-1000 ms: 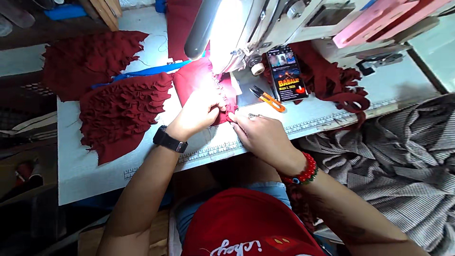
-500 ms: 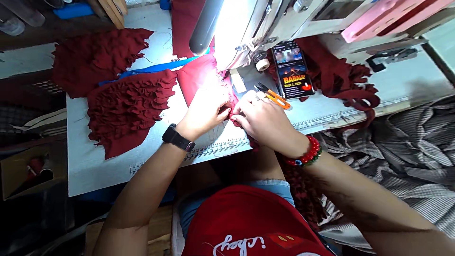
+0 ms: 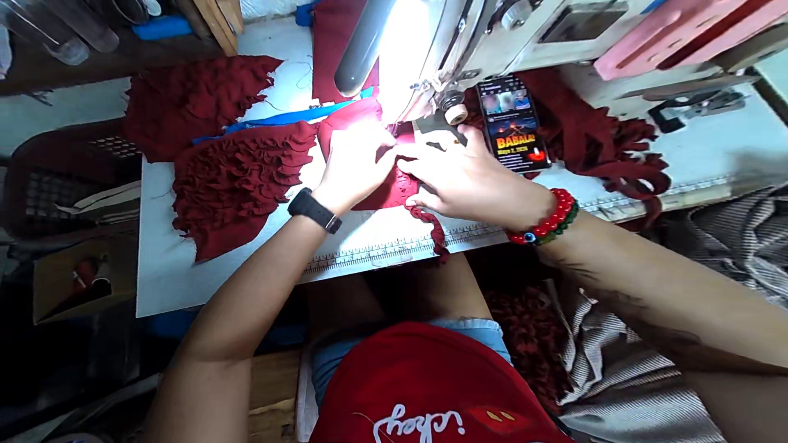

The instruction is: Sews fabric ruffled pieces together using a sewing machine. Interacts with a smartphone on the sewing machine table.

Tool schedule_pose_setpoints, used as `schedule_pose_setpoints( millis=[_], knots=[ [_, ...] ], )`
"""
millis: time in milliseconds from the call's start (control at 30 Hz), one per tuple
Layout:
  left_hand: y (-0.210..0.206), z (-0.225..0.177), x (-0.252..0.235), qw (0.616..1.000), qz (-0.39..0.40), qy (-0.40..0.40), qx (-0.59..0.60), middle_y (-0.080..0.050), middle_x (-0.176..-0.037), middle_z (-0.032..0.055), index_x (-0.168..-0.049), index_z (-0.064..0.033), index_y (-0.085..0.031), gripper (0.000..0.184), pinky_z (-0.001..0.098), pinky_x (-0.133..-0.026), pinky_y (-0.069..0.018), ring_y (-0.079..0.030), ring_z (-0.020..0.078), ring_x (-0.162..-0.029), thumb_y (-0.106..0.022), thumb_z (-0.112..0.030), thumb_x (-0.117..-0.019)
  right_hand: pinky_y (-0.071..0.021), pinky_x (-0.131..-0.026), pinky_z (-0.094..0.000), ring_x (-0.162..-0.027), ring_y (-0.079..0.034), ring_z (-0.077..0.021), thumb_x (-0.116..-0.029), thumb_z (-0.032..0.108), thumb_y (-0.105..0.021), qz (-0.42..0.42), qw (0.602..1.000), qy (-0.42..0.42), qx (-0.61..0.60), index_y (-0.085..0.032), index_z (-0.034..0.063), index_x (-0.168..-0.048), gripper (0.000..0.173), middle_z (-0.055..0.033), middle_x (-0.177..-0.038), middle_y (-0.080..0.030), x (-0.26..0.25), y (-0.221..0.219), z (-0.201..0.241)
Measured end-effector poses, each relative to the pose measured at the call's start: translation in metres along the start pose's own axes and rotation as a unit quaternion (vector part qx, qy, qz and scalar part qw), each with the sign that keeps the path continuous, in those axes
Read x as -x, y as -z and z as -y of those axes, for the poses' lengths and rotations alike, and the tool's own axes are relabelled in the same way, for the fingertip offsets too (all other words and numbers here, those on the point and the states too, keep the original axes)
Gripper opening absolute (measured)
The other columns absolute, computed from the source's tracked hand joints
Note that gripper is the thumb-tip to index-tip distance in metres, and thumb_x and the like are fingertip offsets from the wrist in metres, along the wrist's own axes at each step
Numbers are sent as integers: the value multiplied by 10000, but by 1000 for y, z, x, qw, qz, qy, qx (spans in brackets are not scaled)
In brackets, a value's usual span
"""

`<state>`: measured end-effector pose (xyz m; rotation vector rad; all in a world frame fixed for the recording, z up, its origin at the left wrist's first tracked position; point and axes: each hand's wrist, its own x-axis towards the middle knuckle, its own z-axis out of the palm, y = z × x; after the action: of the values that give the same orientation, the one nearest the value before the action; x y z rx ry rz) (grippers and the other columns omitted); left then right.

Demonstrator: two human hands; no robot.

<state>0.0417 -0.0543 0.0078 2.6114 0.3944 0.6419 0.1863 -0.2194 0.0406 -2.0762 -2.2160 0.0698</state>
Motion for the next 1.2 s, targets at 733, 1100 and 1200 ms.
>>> schedule_pose_setpoints(
  millis=[733,1100,1200],
  knots=[
    [-13,3,-12,990,8,124,-69,-683,-980,101,-934,-95,-747,271,558,-895,-430,-651,282,-1019,-586,-311,-968,-118,-1128,-812,-1389,-506,-358,-933,524,-650,33,999,9,19,-618,165,-1402,591,-47,-1420,-625,-15,1,-14],
    [-9,9,-26,983,41,155,-88,-690,-1024,98,-976,-110,-743,283,564,-878,-425,-652,276,-1047,-537,-305,-992,-124,-1128,-813,-1327,-555,-380,-945,514,-652,30,999,-4,11,-605,181,-1407,571,-52,-1366,-658,-23,0,-20],
    [-5,7,-28,981,54,161,-90,-689,-1034,94,-990,-106,-735,289,562,-875,-444,-658,273,-1044,-536,-316,-996,-130,-1120,-820,-1321,-559,-397,-958,502,-630,26,1000,1,15,-621,174,-1411,560,-57,-1380,-658,-22,1,-19]
  ],
)
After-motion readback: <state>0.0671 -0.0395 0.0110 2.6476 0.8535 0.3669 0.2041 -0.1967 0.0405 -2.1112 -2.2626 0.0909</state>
